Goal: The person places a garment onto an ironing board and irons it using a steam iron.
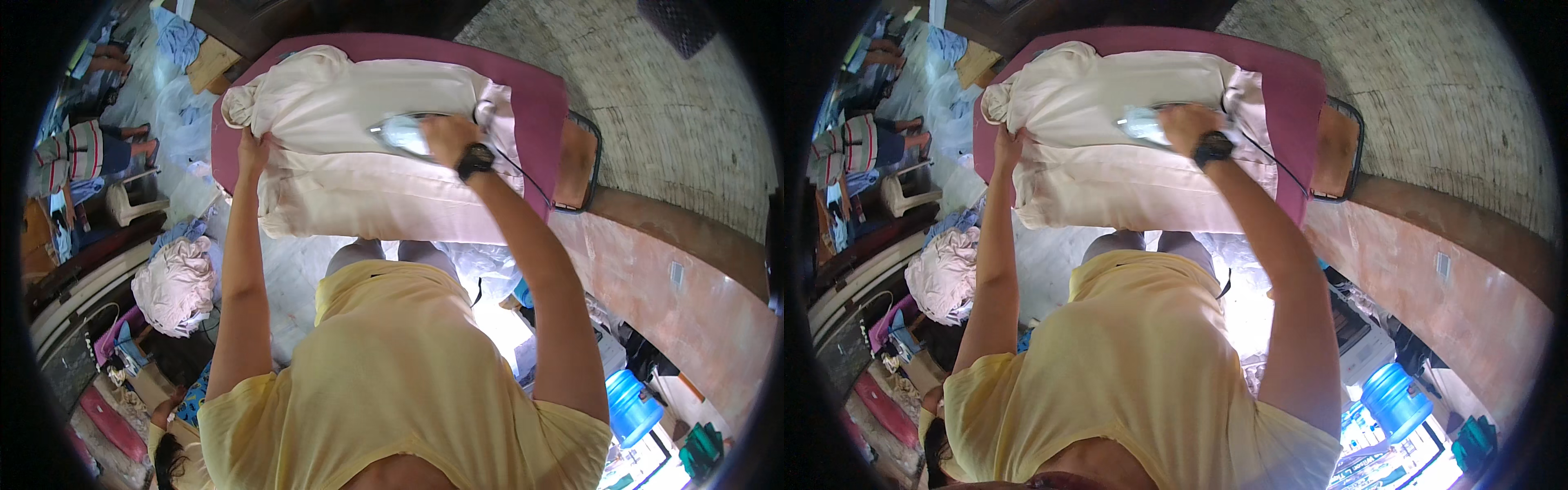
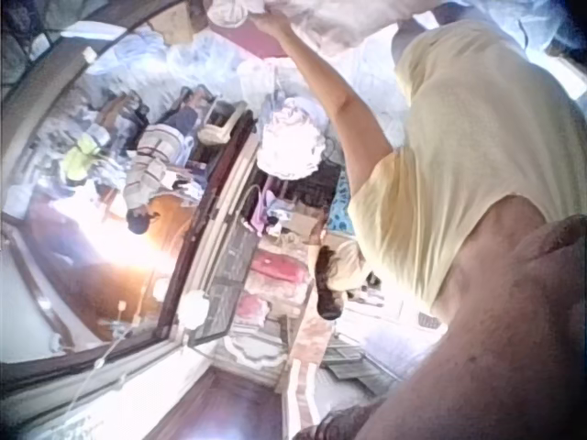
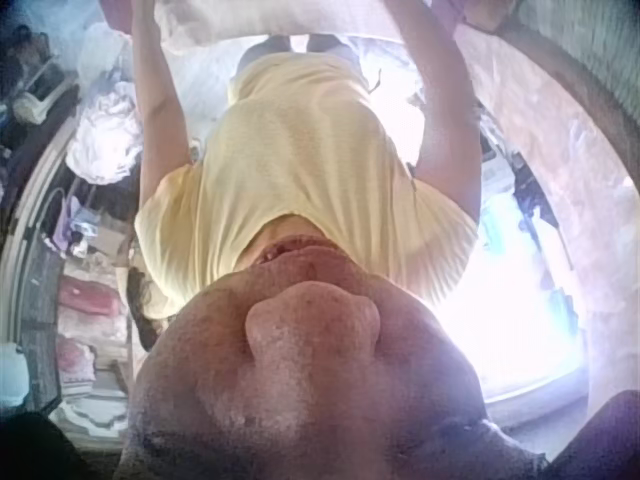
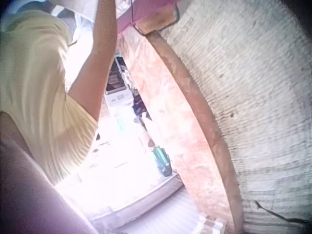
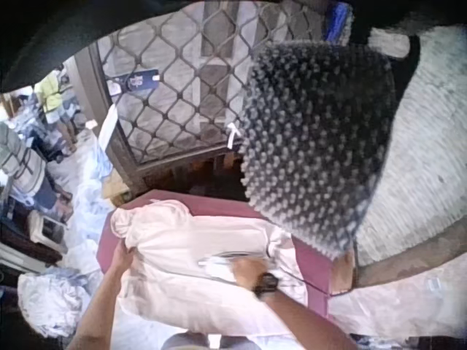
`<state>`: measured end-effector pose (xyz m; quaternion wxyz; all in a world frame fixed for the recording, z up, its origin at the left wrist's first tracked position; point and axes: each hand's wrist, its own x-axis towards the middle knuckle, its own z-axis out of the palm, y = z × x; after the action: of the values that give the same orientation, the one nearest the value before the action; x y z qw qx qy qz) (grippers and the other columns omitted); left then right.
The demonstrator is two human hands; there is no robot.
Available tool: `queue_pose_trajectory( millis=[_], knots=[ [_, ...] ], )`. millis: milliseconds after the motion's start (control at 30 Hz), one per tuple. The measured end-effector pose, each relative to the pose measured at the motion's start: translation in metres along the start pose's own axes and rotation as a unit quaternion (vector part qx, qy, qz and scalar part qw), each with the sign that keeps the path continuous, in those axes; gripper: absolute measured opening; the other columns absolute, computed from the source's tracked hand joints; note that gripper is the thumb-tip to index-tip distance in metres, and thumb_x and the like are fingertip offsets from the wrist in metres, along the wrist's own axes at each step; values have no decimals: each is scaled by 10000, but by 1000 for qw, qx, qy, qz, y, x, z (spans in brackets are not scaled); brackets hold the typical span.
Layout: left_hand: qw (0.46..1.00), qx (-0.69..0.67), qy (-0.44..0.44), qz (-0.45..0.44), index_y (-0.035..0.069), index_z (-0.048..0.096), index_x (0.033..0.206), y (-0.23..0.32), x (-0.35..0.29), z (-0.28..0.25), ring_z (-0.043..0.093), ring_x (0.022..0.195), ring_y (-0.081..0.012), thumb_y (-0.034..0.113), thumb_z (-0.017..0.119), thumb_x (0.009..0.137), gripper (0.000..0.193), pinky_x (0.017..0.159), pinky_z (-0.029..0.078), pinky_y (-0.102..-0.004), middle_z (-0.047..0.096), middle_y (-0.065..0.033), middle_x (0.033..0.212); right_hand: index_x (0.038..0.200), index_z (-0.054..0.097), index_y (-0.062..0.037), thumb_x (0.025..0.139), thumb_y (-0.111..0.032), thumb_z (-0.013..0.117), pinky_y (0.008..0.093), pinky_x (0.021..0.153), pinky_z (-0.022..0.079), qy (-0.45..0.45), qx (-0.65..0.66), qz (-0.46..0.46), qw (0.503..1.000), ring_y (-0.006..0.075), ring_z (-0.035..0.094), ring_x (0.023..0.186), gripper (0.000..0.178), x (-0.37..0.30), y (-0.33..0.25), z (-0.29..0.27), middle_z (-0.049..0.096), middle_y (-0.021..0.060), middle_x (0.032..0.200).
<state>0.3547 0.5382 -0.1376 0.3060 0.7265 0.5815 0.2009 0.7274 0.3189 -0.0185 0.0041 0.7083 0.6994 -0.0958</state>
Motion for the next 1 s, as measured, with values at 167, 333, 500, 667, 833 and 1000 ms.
queue_pose_trajectory(
  millis=[167,333,500,667,833,1000],
  knots=[
    [948,184,212,150,-25,493,1229,103,13,31,475,1138,-405,290,717,827,557,954,374,-530,518,-218,1206,1019,604,-24,871,-167,551,472,582,532,1,-107,187,977,349,681,750,212,-146,129,-26,660,173,794],
    [921,-1,7,390,75,641,1129,283,23,153,537,1127,-343,344,663,882,366,977,408,-454,644,-152,1114,896,711,-4,866,-580,602,453,703,531,97,165,417,889,366,694,811,588,-221,103,-81,694,204,788],
    [884,118,-216,397,139,646,1134,386,-5,271,493,1184,-288,379,717,820,401,982,371,-503,609,-78,1199,920,694,-15,811,-575,681,442,598,533,125,180,415,883,365,692,705,570,-258,70,-32,673,206,711],
    [883,98,-223,401,142,601,965,417,-10,322,547,1081,-264,204,695,792,206,934,370,-512,644,-43,998,872,660,-16,779,-619,684,466,555,529,145,103,403,898,396,664,616,610,-248,36,16,664,192,667],
    [853,-92,-185,480,82,552,887,440,1,333,640,839,-294,41,640,773,149,797,467,-438,660,-63,846,890,645,-2,794,-528,726,500,581,515,214,210,505,809,403,657,635,541,-227,35,63,654,196,659],
    [860,-115,-231,440,65,577,930,435,8,356,655,802,-268,31,658,782,173,719,500,-405,660,-98,835,867,645,-7,801,-549,700,501,573,511,214,162,488,830,408,649,624,549,-187,59,45,643,206,647]
  ],
)
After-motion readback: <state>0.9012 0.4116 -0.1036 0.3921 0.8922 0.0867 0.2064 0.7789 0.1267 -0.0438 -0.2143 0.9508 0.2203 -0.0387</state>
